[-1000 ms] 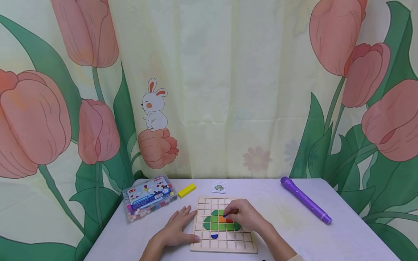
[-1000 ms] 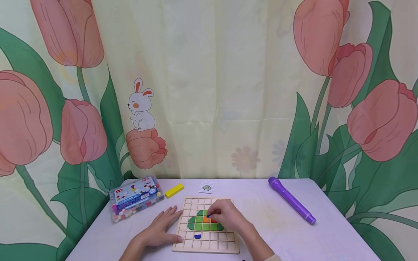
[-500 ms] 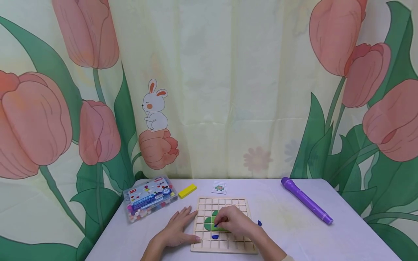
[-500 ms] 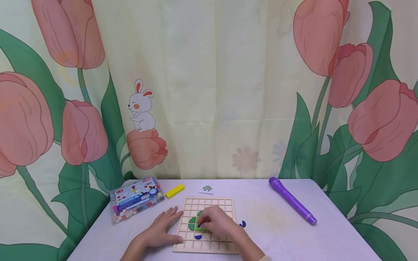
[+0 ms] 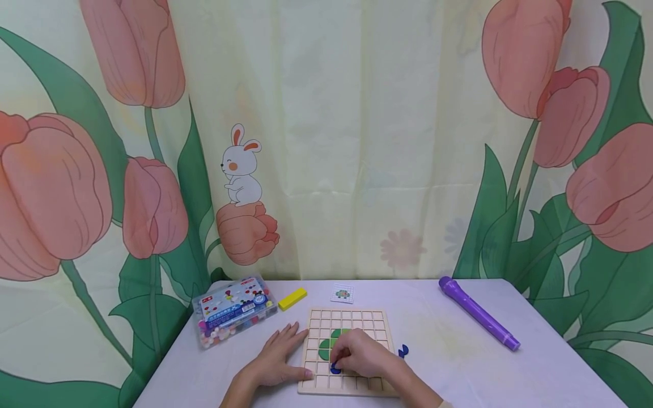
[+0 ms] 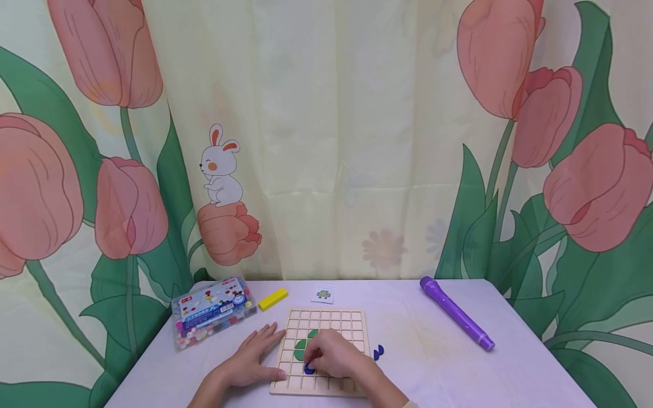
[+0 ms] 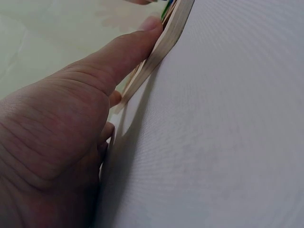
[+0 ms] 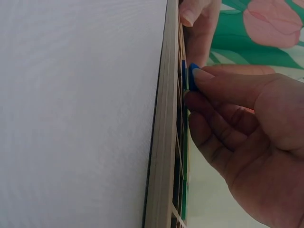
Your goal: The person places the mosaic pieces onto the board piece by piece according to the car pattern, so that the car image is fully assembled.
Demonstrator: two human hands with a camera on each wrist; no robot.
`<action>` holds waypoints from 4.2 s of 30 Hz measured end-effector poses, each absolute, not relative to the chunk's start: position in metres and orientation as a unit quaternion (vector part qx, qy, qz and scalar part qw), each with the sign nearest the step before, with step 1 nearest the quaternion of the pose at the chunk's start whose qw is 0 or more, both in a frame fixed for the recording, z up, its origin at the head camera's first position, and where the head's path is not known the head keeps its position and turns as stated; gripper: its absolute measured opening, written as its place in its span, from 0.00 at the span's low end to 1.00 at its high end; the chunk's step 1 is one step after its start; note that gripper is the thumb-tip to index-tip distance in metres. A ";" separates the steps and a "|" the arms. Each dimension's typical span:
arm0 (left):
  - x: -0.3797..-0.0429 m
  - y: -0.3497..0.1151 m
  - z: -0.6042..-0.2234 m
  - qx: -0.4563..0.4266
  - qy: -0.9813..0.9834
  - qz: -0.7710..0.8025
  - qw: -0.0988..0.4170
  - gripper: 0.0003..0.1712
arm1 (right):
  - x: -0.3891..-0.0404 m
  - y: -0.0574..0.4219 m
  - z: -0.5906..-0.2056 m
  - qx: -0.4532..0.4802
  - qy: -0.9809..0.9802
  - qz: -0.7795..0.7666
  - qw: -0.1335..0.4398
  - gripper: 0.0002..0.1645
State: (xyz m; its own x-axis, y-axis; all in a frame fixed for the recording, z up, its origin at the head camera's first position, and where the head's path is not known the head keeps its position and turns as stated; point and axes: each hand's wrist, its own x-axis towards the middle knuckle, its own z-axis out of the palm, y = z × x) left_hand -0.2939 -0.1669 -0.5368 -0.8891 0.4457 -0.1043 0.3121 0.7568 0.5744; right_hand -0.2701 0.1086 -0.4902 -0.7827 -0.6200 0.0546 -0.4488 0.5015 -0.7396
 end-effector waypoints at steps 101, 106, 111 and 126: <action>-0.295 -0.166 -0.538 0.194 0.928 0.290 0.126 0.59 | -0.299 0.257 -0.472 -0.202 0.903 -0.376 0.044 0.19; -0.296 -0.166 -0.539 0.193 0.929 0.291 0.126 0.59 | -0.300 0.261 -0.474 -0.201 0.902 -0.380 0.053 0.17; -0.297 -0.165 -0.539 0.191 0.929 0.292 0.126 0.60 | -0.299 0.264 -0.476 -0.202 0.901 -0.378 0.069 0.14; -0.296 -0.166 -0.539 0.190 0.930 0.288 0.126 0.60 | -0.295 0.261 -0.483 -0.146 0.911 -0.367 0.122 0.08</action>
